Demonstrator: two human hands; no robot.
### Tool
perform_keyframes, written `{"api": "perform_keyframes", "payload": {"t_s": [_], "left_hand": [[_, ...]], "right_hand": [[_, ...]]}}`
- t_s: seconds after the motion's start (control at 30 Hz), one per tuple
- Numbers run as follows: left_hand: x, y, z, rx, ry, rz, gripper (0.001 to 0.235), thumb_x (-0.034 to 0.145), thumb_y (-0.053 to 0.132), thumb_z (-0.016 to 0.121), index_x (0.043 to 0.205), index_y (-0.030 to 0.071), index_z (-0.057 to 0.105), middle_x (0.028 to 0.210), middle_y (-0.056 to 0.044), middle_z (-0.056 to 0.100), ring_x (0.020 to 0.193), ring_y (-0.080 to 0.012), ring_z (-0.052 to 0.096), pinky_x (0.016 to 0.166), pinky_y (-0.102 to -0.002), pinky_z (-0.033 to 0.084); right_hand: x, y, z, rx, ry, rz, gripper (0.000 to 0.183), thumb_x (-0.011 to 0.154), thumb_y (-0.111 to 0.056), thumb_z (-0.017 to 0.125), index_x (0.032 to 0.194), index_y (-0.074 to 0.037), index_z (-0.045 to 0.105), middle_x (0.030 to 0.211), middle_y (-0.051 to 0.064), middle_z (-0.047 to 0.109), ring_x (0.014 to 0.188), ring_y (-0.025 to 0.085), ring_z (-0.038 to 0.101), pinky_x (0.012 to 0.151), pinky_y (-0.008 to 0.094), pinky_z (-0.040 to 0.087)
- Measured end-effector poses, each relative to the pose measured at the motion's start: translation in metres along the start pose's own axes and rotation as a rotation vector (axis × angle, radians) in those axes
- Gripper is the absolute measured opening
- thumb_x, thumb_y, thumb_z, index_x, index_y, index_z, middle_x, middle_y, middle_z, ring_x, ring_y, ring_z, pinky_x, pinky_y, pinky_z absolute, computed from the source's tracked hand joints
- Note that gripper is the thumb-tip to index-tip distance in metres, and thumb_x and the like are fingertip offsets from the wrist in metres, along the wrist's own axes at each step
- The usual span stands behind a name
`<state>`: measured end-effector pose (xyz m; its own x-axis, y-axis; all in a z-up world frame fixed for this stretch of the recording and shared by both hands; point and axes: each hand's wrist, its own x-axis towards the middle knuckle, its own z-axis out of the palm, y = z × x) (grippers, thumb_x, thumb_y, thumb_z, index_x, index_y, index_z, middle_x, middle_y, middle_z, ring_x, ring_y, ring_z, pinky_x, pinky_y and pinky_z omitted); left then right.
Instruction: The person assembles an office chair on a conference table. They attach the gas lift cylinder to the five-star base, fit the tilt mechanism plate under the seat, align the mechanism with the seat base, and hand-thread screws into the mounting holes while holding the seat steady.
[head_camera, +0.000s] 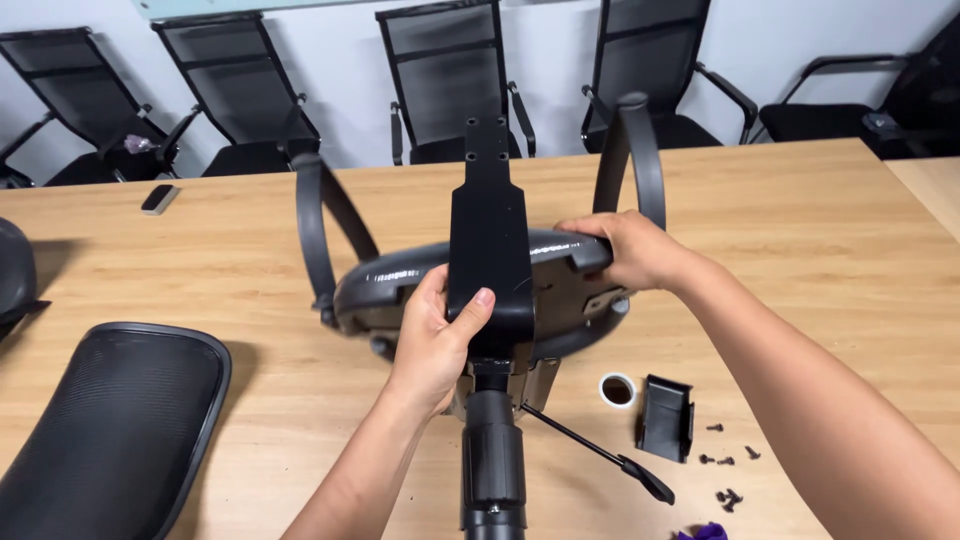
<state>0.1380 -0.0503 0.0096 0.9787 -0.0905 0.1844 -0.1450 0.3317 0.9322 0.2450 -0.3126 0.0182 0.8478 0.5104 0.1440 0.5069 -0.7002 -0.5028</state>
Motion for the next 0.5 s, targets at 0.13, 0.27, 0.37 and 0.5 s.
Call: {"api": "perform_keyframes", "payload": {"t_s": [0.13, 0.27, 0.37, 0.5], "left_hand": [[-0.004, 0.016, -0.008, 0.003, 0.011, 0.022, 0.039, 0.094, 0.007, 0.068, 0.130, -0.005, 0.056, 0.122, -0.010, 0.068, 0.112, -0.0139, 0.064, 0.100, -0.030, 0.051], [-0.007, 0.016, -0.015, -0.016, 0.037, 0.005, 0.040, 0.093, 0.006, 0.068, 0.130, -0.004, 0.055, 0.119, -0.011, 0.069, 0.108, -0.0150, 0.066, 0.097, -0.031, 0.054], [-0.010, 0.004, -0.031, 0.019, 0.093, -0.027, 0.041, 0.091, 0.005, 0.070, 0.129, -0.004, 0.056, 0.118, -0.012, 0.070, 0.107, -0.0147, 0.067, 0.095, -0.030, 0.054], [-0.002, -0.014, -0.040, -0.002, 0.114, -0.058, 0.042, 0.091, 0.006, 0.071, 0.129, -0.006, 0.057, 0.118, -0.013, 0.071, 0.106, -0.0146, 0.067, 0.094, -0.029, 0.055]], "right_hand": [[0.005, -0.024, -0.001, 0.106, -0.119, 0.043, 0.077, 0.061, -0.004, 0.087, 0.133, -0.020, 0.064, 0.119, 0.004, 0.076, 0.114, 0.023, 0.071, 0.100, 0.034, 0.053], [0.000, -0.020, 0.013, 0.077, -0.199, 0.117, 0.076, 0.066, -0.009, 0.088, 0.136, -0.020, 0.062, 0.119, 0.008, 0.076, 0.116, 0.025, 0.070, 0.104, 0.036, 0.051], [0.004, -0.010, 0.022, 0.152, -0.159, 0.072, 0.078, 0.066, -0.008, 0.087, 0.139, -0.019, 0.059, 0.127, 0.008, 0.072, 0.122, 0.027, 0.065, 0.106, 0.037, 0.048], [0.007, -0.011, 0.023, 0.093, -0.185, 0.182, 0.078, 0.069, -0.012, 0.086, 0.141, -0.022, 0.057, 0.131, 0.007, 0.070, 0.123, 0.027, 0.064, 0.106, 0.037, 0.048]]}}
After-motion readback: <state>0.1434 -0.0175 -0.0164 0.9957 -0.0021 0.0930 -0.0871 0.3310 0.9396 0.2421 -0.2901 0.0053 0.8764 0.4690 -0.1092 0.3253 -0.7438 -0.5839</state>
